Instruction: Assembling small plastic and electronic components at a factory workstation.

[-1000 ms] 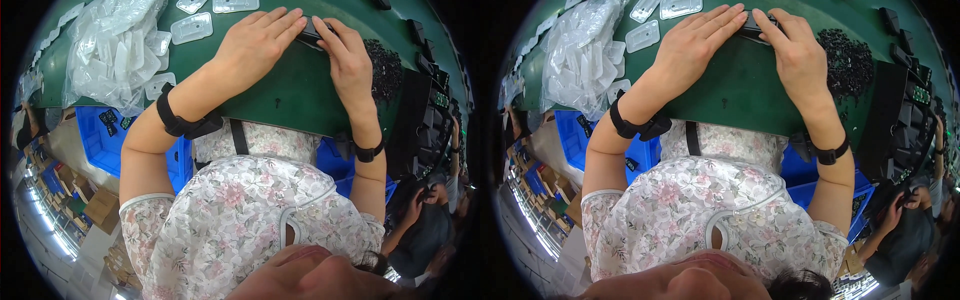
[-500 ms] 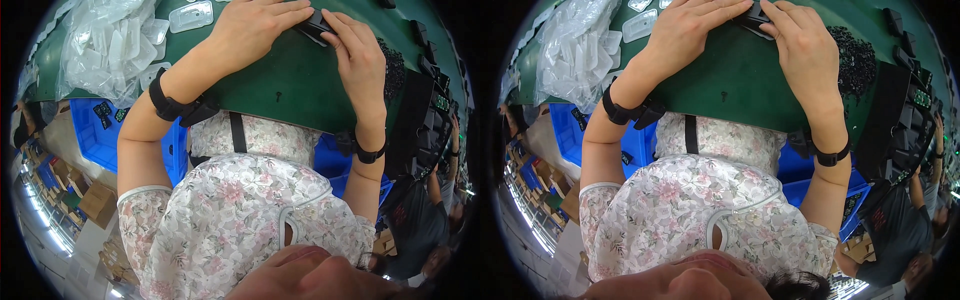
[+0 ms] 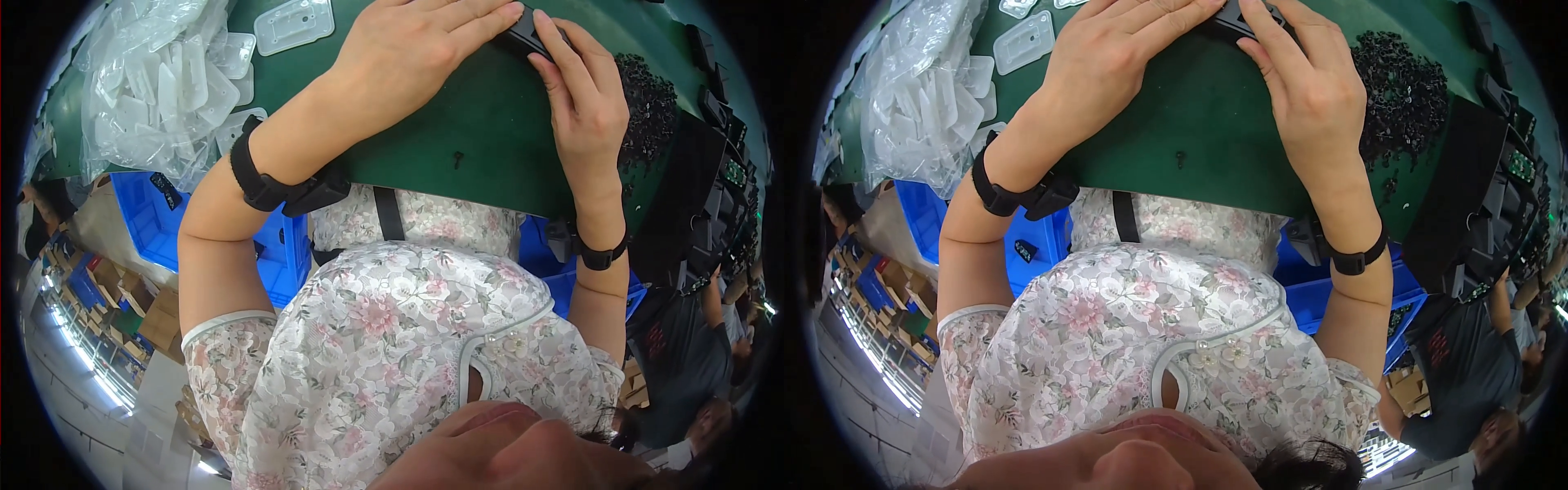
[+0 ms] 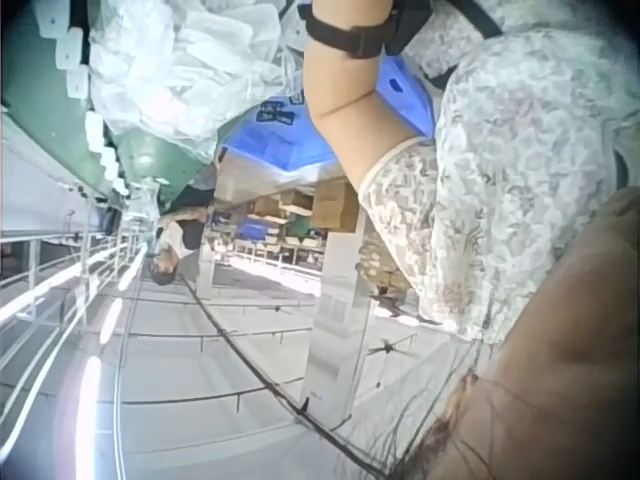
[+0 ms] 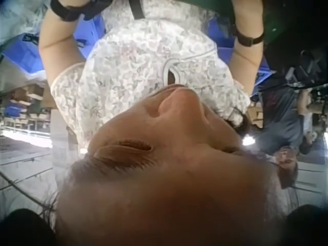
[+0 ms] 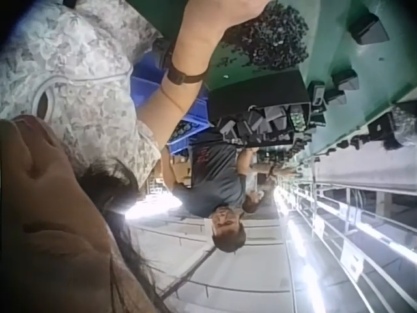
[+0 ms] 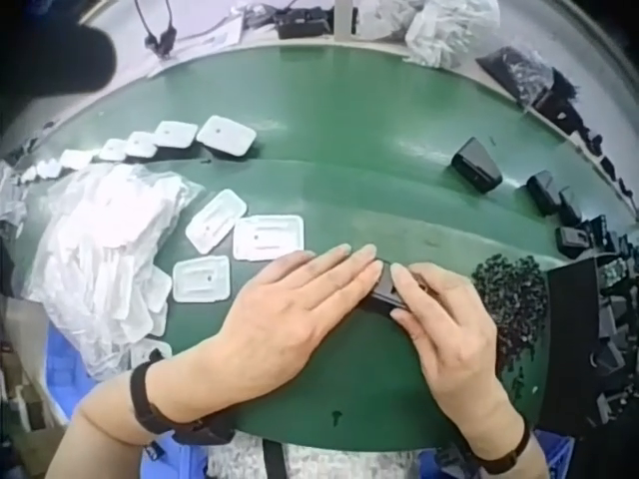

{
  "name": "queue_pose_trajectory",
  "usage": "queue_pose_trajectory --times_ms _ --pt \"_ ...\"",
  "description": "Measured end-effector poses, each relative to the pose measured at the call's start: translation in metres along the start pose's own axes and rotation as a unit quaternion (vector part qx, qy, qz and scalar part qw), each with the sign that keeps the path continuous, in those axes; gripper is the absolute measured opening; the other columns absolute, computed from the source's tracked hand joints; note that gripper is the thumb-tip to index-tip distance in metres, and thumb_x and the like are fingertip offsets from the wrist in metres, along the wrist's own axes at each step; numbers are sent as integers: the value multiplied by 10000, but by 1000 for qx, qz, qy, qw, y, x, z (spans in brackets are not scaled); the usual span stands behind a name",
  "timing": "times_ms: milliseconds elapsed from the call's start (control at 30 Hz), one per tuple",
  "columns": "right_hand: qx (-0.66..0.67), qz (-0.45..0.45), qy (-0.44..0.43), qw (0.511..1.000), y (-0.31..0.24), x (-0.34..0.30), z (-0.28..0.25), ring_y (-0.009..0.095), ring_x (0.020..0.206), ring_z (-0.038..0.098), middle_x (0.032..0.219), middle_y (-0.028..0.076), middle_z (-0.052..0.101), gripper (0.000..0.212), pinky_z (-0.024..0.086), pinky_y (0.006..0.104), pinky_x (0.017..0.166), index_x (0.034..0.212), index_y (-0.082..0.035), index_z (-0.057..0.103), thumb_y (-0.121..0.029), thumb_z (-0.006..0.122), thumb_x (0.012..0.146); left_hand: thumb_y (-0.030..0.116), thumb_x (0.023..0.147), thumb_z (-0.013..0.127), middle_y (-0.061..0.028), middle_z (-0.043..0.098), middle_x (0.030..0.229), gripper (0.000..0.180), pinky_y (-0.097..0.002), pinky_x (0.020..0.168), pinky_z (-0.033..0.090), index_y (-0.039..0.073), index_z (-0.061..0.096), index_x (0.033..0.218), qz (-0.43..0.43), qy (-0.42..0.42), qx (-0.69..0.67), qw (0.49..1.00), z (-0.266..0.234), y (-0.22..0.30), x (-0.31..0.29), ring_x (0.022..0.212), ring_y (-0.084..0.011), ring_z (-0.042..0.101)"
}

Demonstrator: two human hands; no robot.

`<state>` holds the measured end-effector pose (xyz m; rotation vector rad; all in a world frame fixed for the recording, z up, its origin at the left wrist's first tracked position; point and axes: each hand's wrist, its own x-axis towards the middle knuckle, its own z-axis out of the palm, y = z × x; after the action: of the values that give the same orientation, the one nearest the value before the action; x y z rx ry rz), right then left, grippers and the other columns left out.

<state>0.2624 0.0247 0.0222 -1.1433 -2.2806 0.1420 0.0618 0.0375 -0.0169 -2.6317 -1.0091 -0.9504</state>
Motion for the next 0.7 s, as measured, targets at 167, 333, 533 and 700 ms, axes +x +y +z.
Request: queue_pose_trajectory --times_ms 167,333,533,700 --pt "144 112 -49 982 11 9 -7 148 881 603 1019 64 635 318 483 260 758 1115 -47 641 -62 688 801 111 793 518 -169 552 1214 418 -371 905 433 -23 524 1189 -26 -58 61 996 -13 13 19 1060 -269 561" --pt "387 271 8 881 30 29 -5 87 868 570 1002 39 622 306 444 204 792 1148 -31 606 -154 651 872 129 789 627 -170 632 996 320 -328 800 468 -46 572 1051 -217 -108 -126 962 -18 5 40 897 -233 612" --pt "485 207 25 850 7 75 16 173 938 582 1008 71 604 349 465 288 826 1140 6 531 -127 654 841 229 884 611 -122 656 747 320 -258 620 475 -79 601 971 -461 54 -527 712 -25 -12 40 697 -153 629" --pt "461 183 -20 868 34 141 46 113 895 580 985 46 630 230 462 246 794 1086 23 578 -72 591 877 206 857 632 -157 646 813 334 -330 655 487 -53 576 1061 -461 5 -384 800 -52 -37 33 724 -239 626"
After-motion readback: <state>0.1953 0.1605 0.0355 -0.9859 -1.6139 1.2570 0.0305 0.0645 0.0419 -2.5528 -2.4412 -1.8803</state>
